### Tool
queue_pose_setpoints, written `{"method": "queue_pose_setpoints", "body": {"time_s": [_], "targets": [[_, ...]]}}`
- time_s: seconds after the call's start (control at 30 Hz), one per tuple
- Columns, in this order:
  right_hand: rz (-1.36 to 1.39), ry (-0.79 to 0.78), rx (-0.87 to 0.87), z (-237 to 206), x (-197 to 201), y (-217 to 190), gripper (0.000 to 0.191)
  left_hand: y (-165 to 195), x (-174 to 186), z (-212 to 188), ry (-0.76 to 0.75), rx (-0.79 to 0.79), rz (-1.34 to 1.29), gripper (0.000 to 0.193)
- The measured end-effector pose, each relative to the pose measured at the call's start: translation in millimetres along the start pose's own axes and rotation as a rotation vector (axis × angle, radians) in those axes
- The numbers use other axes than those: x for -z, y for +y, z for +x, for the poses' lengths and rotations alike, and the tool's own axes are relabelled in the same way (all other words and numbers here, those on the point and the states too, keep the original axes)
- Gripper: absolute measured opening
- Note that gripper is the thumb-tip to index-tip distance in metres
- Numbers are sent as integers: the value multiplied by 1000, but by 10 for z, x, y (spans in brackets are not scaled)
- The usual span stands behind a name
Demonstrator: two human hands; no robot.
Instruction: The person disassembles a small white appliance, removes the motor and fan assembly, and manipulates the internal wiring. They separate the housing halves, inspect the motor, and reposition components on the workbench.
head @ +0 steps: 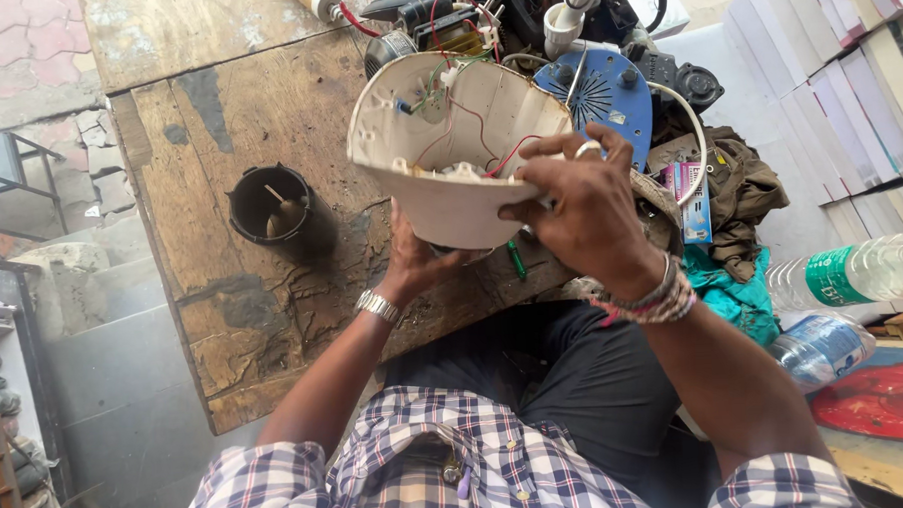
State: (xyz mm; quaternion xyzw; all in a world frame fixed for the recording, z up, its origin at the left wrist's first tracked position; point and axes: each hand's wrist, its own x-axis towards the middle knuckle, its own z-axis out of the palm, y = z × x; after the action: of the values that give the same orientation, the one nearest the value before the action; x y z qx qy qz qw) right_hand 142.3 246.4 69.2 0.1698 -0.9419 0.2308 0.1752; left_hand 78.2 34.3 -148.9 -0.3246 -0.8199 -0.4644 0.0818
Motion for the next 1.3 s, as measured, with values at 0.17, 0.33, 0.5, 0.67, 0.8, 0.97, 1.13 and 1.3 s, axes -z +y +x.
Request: {"method": "queue_pose_setpoints", "body": {"time_s": [0.17, 0.33, 0.5, 0.67, 0.8, 0.97, 1.13, 1.3], "targets": [[81, -165, -201, 262, 22, 165, 31, 0, 1, 105, -42, 86, -27, 74], [-31, -21, -6, 181, 25, -10, 31, 12, 26, 96, -34, 26, 107, 70], [-223, 42, 137, -284, -62, -299, 10, -181, -88, 28, -315, 490, -120, 68], [-277, 125, 202, -654, -213, -359, 10, -353, -131, -119, -164, 486, -301, 70], [-261, 218, 157, -898, -448, -286, 7, -421, -93, -205, -148, 466, -353, 71], [-214, 252, 126, -1037, -684, -370, 6, -467, -21, -203, -126, 430, -381, 72], [-195, 133, 121, -973, -512, -391, 29, -460, 35, -104, -61, 311, -365, 74], [542, 387, -550, -721, -42, 174, 53, -396, 60, 29, -29, 82, -257, 76]]}}
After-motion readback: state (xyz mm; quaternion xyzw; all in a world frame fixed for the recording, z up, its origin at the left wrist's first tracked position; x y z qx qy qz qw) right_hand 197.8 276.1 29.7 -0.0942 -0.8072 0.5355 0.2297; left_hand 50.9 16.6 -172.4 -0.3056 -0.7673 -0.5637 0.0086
